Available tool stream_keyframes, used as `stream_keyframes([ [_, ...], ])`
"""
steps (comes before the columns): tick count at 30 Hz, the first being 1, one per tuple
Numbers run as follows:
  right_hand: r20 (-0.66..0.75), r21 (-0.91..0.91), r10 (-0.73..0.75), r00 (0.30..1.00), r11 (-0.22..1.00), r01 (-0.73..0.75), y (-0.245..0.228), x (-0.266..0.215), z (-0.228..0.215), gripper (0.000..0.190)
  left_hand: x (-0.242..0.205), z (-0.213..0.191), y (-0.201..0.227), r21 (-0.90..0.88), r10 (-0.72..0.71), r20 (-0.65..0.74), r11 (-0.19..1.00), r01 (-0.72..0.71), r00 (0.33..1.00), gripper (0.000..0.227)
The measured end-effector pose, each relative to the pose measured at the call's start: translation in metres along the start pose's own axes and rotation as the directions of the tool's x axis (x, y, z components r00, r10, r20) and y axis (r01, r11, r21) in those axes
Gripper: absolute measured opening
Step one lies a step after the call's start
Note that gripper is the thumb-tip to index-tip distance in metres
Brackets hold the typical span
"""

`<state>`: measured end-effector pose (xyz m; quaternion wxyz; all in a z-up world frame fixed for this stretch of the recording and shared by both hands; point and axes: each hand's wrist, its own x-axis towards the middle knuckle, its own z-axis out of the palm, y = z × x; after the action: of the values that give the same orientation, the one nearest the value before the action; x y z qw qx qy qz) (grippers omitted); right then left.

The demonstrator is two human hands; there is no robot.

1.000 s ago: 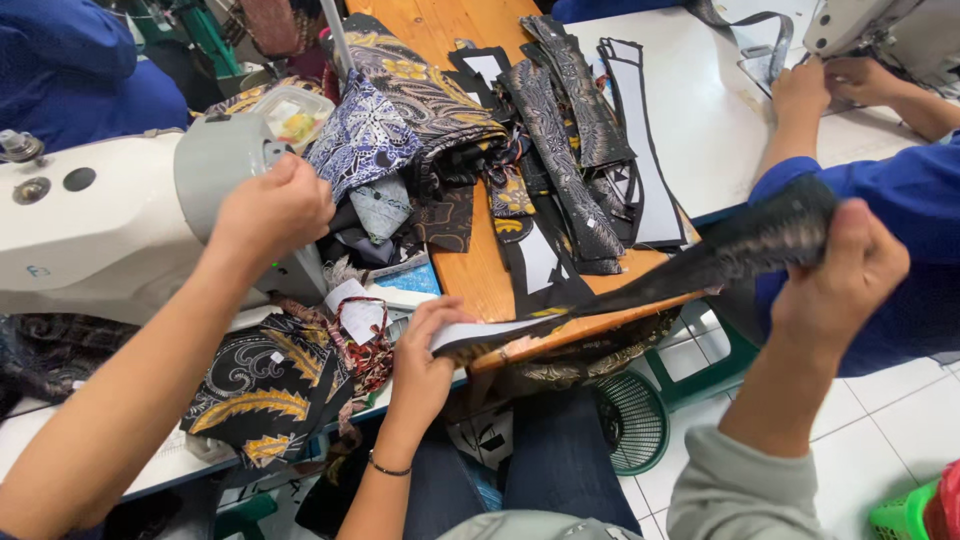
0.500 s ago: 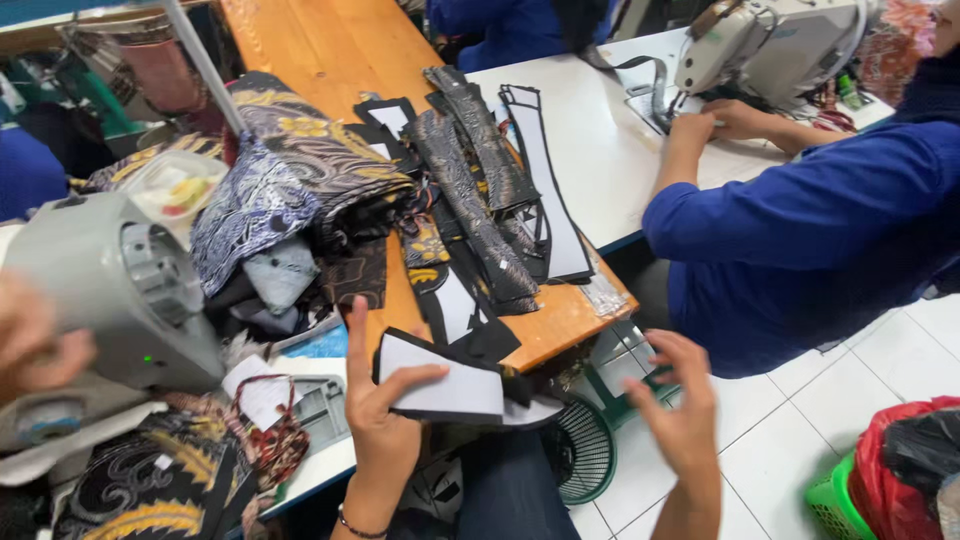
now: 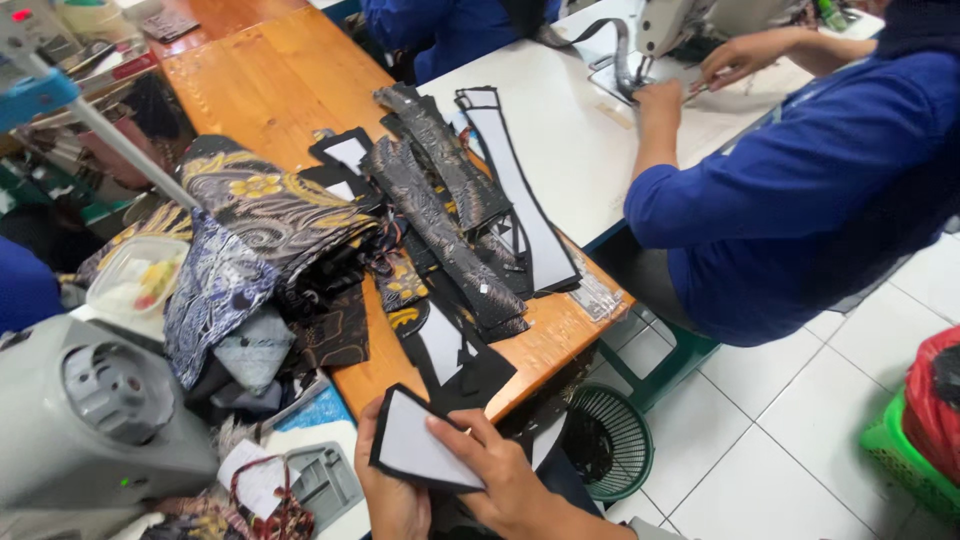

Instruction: The person aligns and pins patterned fabric pieces with white interfacing strips, then places them under the sewing machine presser foot to stitch. They handle multiple mask-shaped fabric pieces and interfacing, repeatedly pinning and feeding them through the machine.

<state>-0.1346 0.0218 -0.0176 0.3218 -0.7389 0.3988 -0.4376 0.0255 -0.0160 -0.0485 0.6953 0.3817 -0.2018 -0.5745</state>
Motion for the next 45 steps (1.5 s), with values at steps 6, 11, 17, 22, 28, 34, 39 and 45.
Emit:
stream_keyframes([
  [6, -0.098, -0.017, -0.113, 0.989, 0.994, 0.112, -0.007, 0.013, 0.006, 0.065, 0.006, -0.010, -0.010, 0.075, 0.080, -0.087, 0.994, -0.074, 0.993, 0.033],
  [11, -0.113, -0.064, -0.168, 0.979, 0.985, 0.162, -0.010, 0.013, 0.008, 0.058, -0.005, 0.002, 0.002, 0.327, 0.454, -0.037, 0.847, -0.419, 0.890, 0.033],
  [17, -0.216, -0.159, -0.226, 0.950, 0.968, 0.194, -0.025, 0.024, 0.007, 0.049, -0.020, 0.029, 0.033, 0.608, 0.593, 0.242, 0.524, -0.597, 0.768, 0.034],
  [22, -0.173, -0.300, -0.343, 0.923, 0.911, 0.282, -0.032, 0.035, -0.010, 0.046, -0.024, 0.035, 0.047, 0.600, 0.542, 0.288, 0.541, -0.590, 0.790, 0.032],
  [28, 0.071, 0.027, -0.398, 0.915, 0.917, 0.397, -0.063, 0.058, -0.049, 0.076, -0.030, 0.037, 0.060, 0.585, 0.548, 0.417, 0.449, -0.676, 0.725, 0.029],
  [34, 0.216, 0.512, 0.101, 0.971, 0.835, -0.201, -0.059, 0.048, -0.043, 0.065, -0.042, 0.023, 0.070, 0.472, 0.490, 0.513, 0.525, -0.708, 0.705, 0.024],
  [39, 0.149, 0.623, 0.067, 0.987, 0.768, -0.146, -0.045, 0.048, -0.030, 0.022, -0.057, 0.029, 0.083, 0.481, 0.468, 0.566, 0.481, -0.733, 0.679, 0.023],
  [45, 0.097, 0.582, 0.083, 0.992, 0.803, -0.124, -0.054, 0.040, -0.026, 0.013, -0.070, 0.022, 0.098, 0.451, 0.462, 0.684, 0.341, -0.825, 0.564, 0.028],
])
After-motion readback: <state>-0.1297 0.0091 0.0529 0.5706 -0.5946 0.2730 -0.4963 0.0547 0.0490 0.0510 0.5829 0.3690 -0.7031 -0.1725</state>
